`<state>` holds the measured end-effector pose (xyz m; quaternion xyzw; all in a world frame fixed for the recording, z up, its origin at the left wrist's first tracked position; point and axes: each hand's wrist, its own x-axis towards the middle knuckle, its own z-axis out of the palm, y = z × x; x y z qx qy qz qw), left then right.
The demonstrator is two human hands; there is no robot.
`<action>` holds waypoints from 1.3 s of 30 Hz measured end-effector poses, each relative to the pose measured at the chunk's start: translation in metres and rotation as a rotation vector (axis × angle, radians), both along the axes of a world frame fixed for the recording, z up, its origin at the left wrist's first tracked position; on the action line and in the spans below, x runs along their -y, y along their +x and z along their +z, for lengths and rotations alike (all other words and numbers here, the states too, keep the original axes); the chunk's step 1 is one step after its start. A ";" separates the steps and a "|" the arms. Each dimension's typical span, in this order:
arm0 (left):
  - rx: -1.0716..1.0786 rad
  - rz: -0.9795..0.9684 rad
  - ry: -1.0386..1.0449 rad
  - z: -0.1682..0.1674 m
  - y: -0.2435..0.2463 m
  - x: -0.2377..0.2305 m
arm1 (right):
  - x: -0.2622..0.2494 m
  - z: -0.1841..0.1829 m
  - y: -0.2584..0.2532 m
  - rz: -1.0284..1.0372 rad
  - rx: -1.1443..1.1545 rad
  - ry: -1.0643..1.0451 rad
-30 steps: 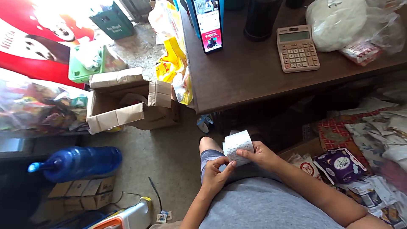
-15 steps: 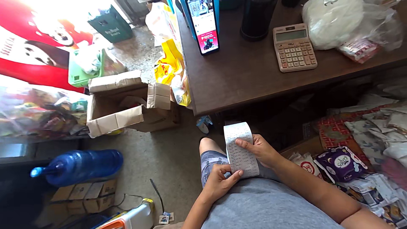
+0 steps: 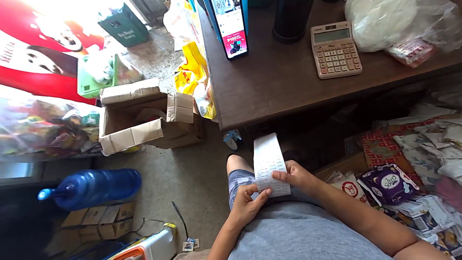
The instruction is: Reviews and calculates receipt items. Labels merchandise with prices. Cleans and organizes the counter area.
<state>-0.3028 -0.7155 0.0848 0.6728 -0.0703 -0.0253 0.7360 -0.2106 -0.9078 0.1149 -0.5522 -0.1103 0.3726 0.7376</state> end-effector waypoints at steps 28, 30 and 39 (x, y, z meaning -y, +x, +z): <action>0.007 -0.235 0.030 0.005 0.003 -0.003 | -0.011 0.005 0.016 -0.388 -0.201 -0.047; 0.019 -0.231 0.038 0.005 0.003 -0.003 | -0.011 0.005 0.015 -0.387 -0.207 -0.050; 0.039 -0.208 0.049 0.006 0.003 -0.004 | -0.010 0.002 0.012 -0.340 -0.190 -0.018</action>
